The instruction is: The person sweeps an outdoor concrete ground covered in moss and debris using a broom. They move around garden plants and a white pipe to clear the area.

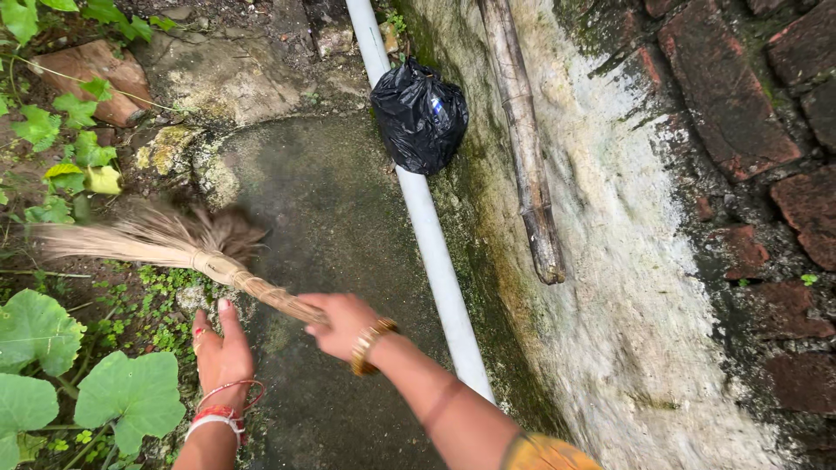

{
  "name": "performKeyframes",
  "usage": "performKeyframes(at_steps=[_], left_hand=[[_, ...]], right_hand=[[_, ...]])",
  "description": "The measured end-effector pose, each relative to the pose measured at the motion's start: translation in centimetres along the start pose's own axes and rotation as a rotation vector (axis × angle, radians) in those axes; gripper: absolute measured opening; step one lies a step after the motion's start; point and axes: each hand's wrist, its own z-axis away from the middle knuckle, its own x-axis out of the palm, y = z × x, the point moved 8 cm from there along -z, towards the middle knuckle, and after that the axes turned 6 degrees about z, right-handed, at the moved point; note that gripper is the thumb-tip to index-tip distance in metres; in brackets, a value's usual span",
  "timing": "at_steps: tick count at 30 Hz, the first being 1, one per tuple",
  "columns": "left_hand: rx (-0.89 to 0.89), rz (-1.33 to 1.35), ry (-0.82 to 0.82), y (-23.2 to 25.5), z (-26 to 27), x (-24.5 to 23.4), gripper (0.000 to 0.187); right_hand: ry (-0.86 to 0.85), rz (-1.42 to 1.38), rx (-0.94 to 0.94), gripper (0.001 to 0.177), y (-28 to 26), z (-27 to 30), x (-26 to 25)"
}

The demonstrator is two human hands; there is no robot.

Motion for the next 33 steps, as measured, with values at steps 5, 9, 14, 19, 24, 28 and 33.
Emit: performKeyframes(at_steps=[5,9,14,19,24,28,33], left_hand=[[-0.074,-0.015,-0.083,-1.7,1.7,0.9,0.092],[-0.062,-0.109,-0.185,-3.4,2.9,1.8,0.089],[-0.111,-0.047,-0.247,-6.2,5.4,0.0,0.089],[-0.122,-0.093,-0.261,-8.3,7.6,-4.2,0.088],[-0.172,-0.079,-0.242,-9.1,9.5,-8.8,0.092],[-0.091,-0.122,-0.266,-8.2,10.1,-9.8,0.091],[-0.101,-0.128,-0.382,-7.2,12.8,-7.5,0.092]], right_hand=[[0.159,-0.030,0.081,0.053,3.8,8.4,-2.2],[0.357,-0.147,0.438,0.056,10.1,11.5,-1.2],[0.414,-0.255,0.542,0.051,12.4,11.2,4.7],[0.077,-0.433,0.354,0.051,4.4,10.7,15.2],[0.133,-0.437,0.109,0.050,-3.2,17.3,15.2],[0.186,-0.310,0.340,0.055,-1.7,24.9,13.4],[0.558,-0.411,0.415,0.054,5.5,29.0,12.2]])
